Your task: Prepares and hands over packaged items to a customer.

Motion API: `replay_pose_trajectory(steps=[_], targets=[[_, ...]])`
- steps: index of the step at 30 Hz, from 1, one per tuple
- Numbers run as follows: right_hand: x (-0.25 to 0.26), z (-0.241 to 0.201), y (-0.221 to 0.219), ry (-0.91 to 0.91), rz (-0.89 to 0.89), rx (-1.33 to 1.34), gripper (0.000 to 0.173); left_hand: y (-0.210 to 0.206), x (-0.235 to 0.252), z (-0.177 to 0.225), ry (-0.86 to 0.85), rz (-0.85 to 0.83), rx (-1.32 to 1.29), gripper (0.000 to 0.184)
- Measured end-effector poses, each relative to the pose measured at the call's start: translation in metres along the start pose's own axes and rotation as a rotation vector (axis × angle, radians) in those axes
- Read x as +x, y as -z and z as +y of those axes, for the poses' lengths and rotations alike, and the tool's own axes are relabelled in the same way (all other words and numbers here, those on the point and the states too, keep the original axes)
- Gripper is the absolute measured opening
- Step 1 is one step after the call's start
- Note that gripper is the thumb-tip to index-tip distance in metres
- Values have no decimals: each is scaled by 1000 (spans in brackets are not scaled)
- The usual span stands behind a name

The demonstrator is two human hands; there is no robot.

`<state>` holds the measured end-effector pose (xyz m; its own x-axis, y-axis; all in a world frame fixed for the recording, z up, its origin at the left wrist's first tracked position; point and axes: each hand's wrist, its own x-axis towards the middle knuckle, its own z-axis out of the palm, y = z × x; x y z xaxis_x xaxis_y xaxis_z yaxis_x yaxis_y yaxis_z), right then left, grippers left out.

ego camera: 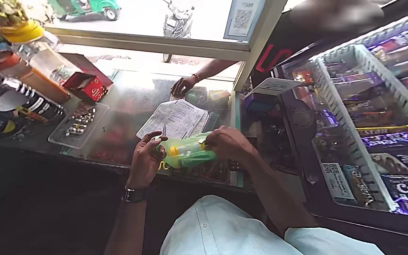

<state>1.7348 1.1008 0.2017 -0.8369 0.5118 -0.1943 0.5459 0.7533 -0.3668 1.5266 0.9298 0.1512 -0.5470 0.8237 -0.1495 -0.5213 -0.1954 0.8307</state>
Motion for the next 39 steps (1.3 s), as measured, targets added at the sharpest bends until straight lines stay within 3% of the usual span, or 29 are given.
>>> replay_pose_trajectory(steps=[2,3,4,7,10,15,19,22,26,30,33,39], targets=[[-2,4,-9,-57,111,13,33,-2,3,2,-5,-13,64,25],[-2,5,-8,-125,68,31,50,-4,5,4,-13,-22,87,26],[-1,7,-8,-169,-4,75,56,-7,5,6,-16,-32,107,26],[1,27,-6,-148,33,278,23,-25,6,16,-40,-91,160,26],[-8,46,35,-177,315,462,11,-56,13,35,-111,-264,183,26],[10,68,115,-149,550,448,10,-132,45,74,-302,-433,281,23],[50,76,166,-242,652,227,13,-169,75,86,-416,-413,632,25],[91,97,176,-272,692,142,18,-183,98,66,-354,-409,739,27],[138,126,170,-335,699,125,18,-193,111,9,-225,-431,737,28],[177,138,155,-354,665,41,13,-188,118,-60,-94,-508,748,56],[191,147,136,-324,641,19,14,-191,115,-89,-40,-552,792,67],[181,134,134,-449,430,-43,17,-174,106,-107,-61,-706,761,58]])
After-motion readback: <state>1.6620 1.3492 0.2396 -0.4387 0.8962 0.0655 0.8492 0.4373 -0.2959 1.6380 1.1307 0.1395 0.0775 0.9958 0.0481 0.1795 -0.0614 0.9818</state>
